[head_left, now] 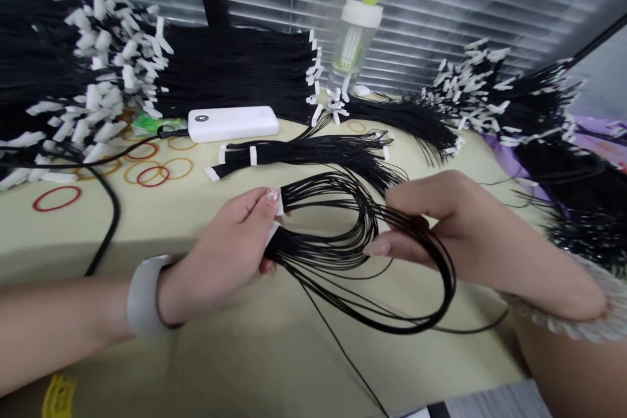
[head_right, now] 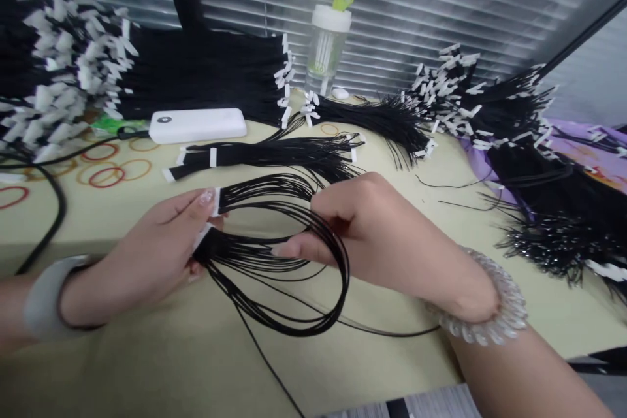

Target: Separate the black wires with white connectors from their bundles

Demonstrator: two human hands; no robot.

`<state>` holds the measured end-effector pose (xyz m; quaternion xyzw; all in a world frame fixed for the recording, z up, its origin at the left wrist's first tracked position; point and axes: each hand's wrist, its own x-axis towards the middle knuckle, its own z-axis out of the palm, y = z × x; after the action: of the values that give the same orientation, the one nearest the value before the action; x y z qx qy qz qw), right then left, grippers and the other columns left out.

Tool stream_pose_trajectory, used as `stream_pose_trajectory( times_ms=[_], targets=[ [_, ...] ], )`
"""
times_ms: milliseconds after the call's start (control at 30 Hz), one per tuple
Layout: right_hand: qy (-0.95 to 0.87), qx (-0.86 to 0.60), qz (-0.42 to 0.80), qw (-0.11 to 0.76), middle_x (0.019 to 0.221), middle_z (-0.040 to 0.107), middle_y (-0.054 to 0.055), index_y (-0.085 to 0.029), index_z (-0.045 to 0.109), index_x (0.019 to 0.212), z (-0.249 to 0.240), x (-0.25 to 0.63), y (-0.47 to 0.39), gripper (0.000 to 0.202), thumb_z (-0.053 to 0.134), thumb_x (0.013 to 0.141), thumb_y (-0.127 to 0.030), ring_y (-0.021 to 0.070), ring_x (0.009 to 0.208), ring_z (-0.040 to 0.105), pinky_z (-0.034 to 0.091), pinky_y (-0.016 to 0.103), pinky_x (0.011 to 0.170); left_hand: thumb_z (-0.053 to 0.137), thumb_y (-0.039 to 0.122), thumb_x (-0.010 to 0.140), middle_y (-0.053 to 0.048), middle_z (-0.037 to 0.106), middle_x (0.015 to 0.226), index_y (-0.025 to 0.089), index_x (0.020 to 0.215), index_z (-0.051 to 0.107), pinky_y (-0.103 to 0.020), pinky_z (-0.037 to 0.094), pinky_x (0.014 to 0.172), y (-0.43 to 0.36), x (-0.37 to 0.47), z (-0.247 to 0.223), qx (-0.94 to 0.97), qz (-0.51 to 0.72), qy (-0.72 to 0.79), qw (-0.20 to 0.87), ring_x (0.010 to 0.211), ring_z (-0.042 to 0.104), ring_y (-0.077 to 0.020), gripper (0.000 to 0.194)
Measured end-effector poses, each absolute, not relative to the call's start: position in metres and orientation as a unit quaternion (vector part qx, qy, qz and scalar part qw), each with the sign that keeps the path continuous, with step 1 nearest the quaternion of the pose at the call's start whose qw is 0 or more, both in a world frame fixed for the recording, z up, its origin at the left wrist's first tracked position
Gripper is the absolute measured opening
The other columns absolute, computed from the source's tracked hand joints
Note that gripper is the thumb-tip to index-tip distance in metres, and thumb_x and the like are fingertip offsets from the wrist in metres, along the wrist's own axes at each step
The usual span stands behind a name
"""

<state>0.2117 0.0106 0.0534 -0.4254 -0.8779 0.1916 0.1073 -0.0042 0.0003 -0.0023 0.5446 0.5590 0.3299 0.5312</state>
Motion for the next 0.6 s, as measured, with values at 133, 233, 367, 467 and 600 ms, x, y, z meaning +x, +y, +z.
stream_pose_trajectory(
  times_ms=[133, 233, 367, 467, 600],
  targets=[
    [-0.893, -0.372, 0.250, -0.048, 0.050, 0.042, -0.006, -0.019, 0.054, 0.065, 0.047, 0.206, -0.001, 0.025, 0.051, 0.078, -0.040, 0.0035, 0.045, 0.030, 0.023, 0.017, 0.040, 0.034, 0.049, 0.080, 0.005, 0.045, 0.050, 0.018, 0.072, 0.045, -0.015, 0.034, 0.033, 0.000, -0.005, -0.004, 0.534, 0.342, 0.555, 0.538, 0.035, 0.042, -0.0060, 0.033],
    [-0.909, -0.353, 0.213, -0.054, 0.054, 0.044, -0.005, -0.018, 0.049, 0.063, 0.042, 0.203, -0.005, 0.016, 0.048, 0.078, -0.019, 0.0033, 0.047, 0.032, 0.023, 0.017, 0.041, 0.033, 0.049, 0.081, 0.005, 0.045, 0.046, 0.019, 0.071, 0.045, -0.015, 0.033, 0.032, 0.000, -0.005, -0.004, 0.539, 0.336, 0.566, 0.525, 0.034, 0.042, -0.0065, 0.034],
    [-0.907, -0.380, 0.169, -0.063, 0.047, 0.037, -0.004, -0.016, 0.039, 0.056, 0.040, 0.206, -0.002, 0.023, 0.045, 0.078, -0.017, 0.0044, 0.042, 0.026, 0.018, 0.020, 0.037, 0.032, 0.049, 0.081, 0.004, 0.047, 0.045, 0.018, 0.070, 0.046, -0.016, 0.034, 0.032, 0.000, -0.005, -0.004, 0.550, 0.335, 0.568, 0.512, 0.034, 0.043, -0.0070, 0.035],
    [-0.910, -0.372, 0.173, -0.054, 0.055, 0.047, -0.004, -0.019, 0.048, 0.065, 0.039, 0.206, -0.002, 0.016, 0.051, 0.077, -0.030, 0.0057, 0.048, 0.036, 0.025, 0.021, 0.040, 0.033, 0.049, 0.081, 0.005, 0.045, 0.044, 0.018, 0.070, 0.046, -0.015, 0.034, 0.032, 0.000, -0.005, -0.005, 0.551, 0.337, 0.566, 0.512, 0.034, 0.043, -0.0065, 0.035],
    [-0.922, -0.363, 0.131, -0.033, 0.058, 0.047, -0.003, -0.018, 0.046, 0.063, 0.036, 0.202, -0.009, 0.011, 0.048, 0.074, -0.017, 0.0072, 0.051, 0.036, 0.025, 0.023, 0.044, 0.034, 0.050, 0.080, 0.005, 0.046, 0.049, 0.019, 0.071, 0.045, -0.014, 0.033, 0.032, 0.000, -0.005, -0.005, 0.545, 0.339, 0.562, 0.521, 0.033, 0.042, -0.0051, 0.034]
  ],
)
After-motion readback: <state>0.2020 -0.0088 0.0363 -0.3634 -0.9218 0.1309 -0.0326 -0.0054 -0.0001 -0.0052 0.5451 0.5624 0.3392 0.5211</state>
